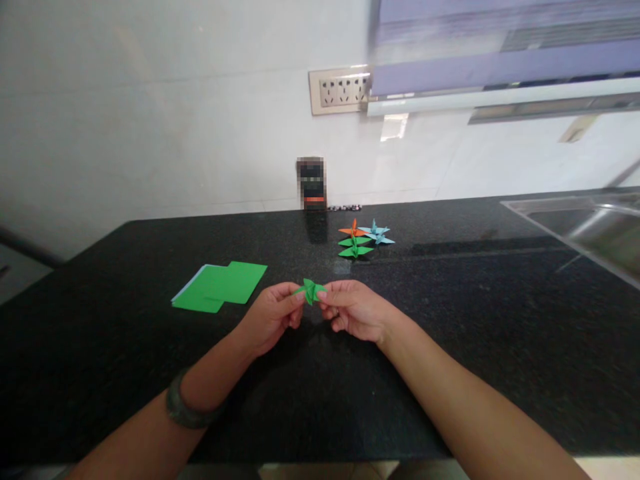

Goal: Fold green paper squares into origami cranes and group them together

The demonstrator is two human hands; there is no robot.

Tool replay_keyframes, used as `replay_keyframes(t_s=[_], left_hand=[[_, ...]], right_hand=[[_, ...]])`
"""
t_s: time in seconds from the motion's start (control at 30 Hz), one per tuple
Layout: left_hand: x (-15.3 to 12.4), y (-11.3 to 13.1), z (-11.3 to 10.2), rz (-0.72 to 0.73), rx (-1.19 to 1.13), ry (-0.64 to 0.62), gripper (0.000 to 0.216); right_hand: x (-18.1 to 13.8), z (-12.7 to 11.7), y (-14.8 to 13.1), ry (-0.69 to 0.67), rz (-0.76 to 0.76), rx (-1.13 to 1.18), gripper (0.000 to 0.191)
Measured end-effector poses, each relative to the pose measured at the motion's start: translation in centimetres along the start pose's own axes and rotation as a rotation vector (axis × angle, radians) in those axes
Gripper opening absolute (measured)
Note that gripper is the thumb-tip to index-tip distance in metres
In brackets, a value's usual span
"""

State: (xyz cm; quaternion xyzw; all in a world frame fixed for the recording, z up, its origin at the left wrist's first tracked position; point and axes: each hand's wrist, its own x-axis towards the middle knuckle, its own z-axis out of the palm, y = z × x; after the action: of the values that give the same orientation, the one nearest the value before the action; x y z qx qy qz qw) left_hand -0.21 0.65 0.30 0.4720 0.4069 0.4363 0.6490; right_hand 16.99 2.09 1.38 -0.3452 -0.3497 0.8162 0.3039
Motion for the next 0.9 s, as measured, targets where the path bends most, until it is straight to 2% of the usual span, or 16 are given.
replay_keyframes(t_s=[0.13,0.33,0.43,0.63,0.9], left_hand=[[-0.1,0.2,0.1,0.056,0.14,0.035,0.025],[-0.2,0.6,0.5,0.041,0.204,0.05,0.023],[-0.2,0.6,0.7,0.02,0.201,0.047,0.024],[-0.3,0.5,0.8,0.021,0.209,0.055,0.029],[-0.4,0.6,0.8,-0.006,0.169,0.036,0.03]], right_hand=[[-0.1,0.5,-0.1,0.046,-0.001,-0.03,0.022],[0.4,1.2,0.6,0.279,-0.245,-0.266,0.023],[0.5,1.2,0.8,0.328,-0.302,-0.365,0.02],[0.3,1.0,0.7,0.244,-0.289,-0.31,0.026],[0.1,0.8,0.5,0.036,-0.087,-0.039,0.028]])
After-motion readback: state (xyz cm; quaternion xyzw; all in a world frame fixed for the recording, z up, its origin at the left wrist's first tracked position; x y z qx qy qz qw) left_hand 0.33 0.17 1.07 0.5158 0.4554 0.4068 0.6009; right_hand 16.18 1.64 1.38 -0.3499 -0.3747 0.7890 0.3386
